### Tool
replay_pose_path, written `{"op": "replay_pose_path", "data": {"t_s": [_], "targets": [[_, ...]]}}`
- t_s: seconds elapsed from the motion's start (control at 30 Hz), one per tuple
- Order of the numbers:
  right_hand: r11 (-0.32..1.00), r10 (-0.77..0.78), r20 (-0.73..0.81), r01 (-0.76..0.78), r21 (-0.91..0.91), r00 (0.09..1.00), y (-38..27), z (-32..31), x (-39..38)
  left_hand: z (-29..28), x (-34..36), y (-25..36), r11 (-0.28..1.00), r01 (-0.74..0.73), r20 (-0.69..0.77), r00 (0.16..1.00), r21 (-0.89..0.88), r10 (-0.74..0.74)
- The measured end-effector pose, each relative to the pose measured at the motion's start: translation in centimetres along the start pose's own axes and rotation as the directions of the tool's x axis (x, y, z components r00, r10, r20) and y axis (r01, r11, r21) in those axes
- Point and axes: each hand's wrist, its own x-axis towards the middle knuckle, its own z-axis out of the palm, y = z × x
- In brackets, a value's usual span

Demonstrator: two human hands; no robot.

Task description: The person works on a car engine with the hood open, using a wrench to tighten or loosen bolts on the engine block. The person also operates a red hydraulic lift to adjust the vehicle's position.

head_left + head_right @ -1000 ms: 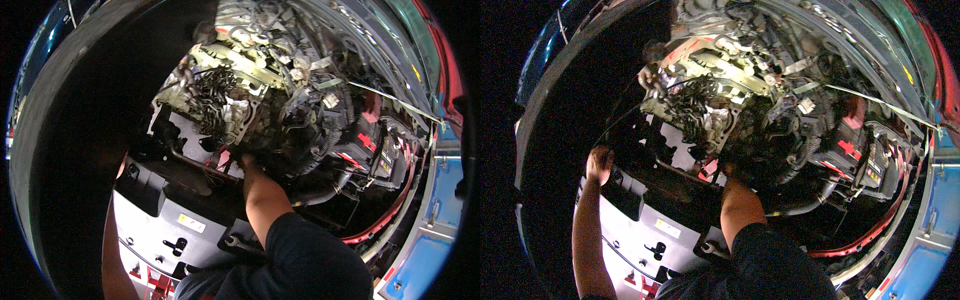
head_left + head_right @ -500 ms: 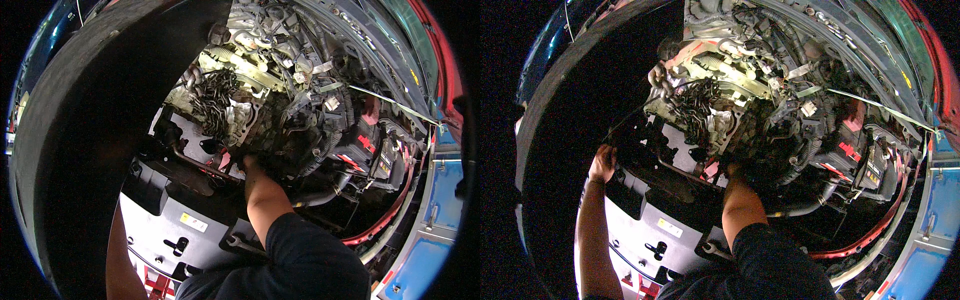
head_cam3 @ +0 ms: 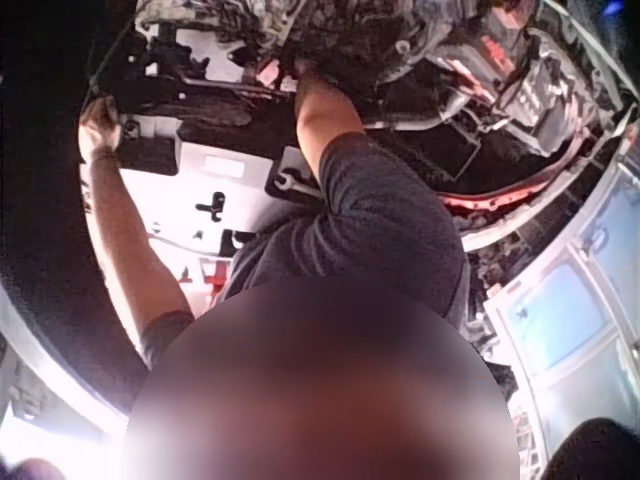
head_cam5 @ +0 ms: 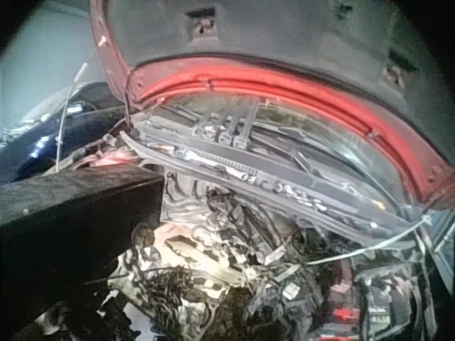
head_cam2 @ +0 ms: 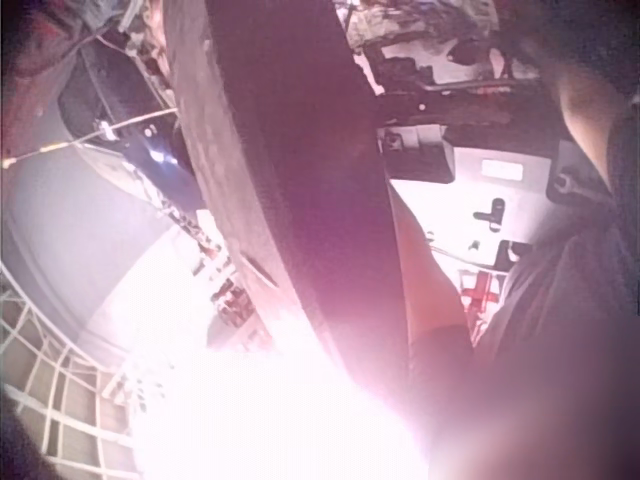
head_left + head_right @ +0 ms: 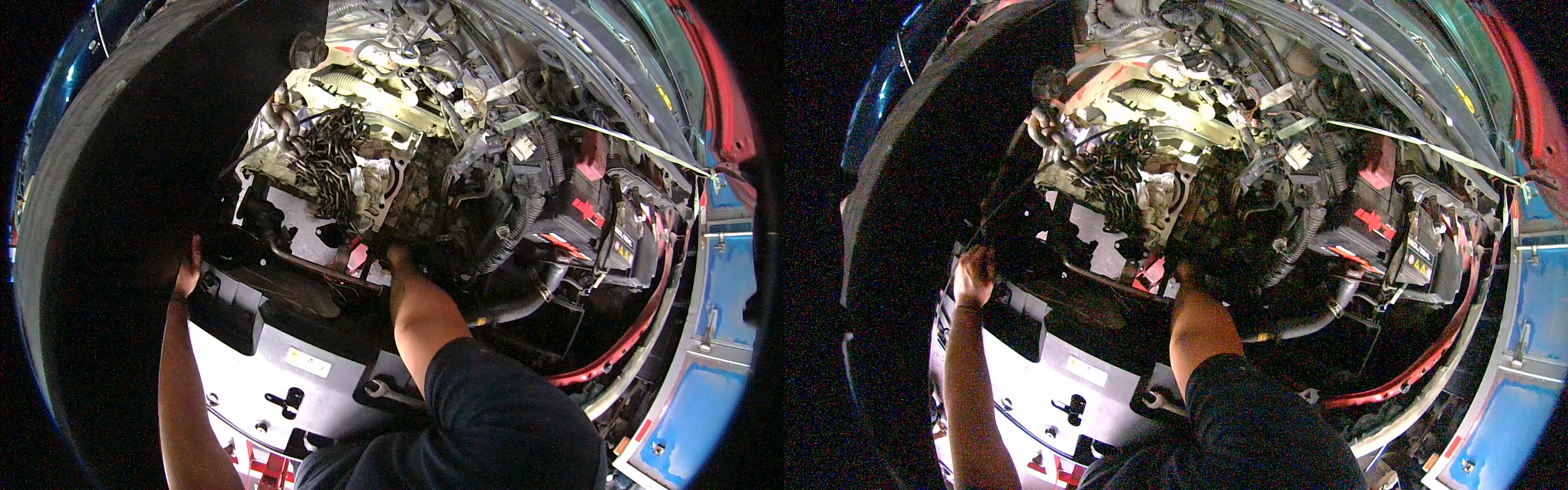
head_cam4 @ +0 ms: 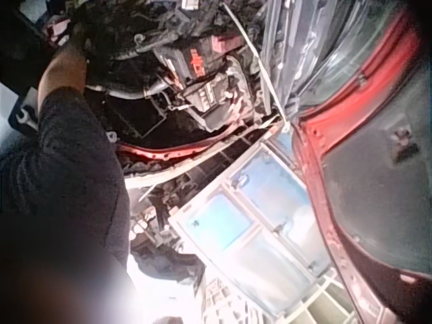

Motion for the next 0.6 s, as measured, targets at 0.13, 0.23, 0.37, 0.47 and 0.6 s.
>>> {"op": "replay_pose_path", "data": {"t_s": [0.13, 0.23, 0.37, 0.47, 0.6], "targets": [[1.000, -0.006, -0.003, 0.006, -0.010, 1.000, 0.2, -0.5, 0.0, 0.0, 0.0, 0.2, 0.998, -0.013, 0.034, 0.999, -0.064, 0.015], [1.000, -0.012, -0.003, 0.012, -0.015, 1.000, 0.3, -0.6, -0.2, -0.5, -0.1, 0.4, 0.993, -0.072, 0.035, 0.997, -0.089, 0.075], [0.999, -0.013, 0.003, 0.013, -0.033, 1.000, 0.7, -0.5, -0.4, -0.4, -0.5, -0.1, 0.990, -0.066, 0.047, 0.996, -0.123, 0.072], [0.999, -0.013, 0.009, 0.014, -0.050, 1.000, 0.8, -0.2, -0.3, 0.6, -0.6, -1.1, 0.991, -0.055, 0.033, 0.998, -0.124, 0.060], [0.997, -0.010, 0.018, 0.011, -0.077, 1.000, 0.8, 0.3, 0.0, 1.6, -1.2, -2.3, 0.992, -0.102, -0.014, 0.995, -0.078, 0.101]]}}
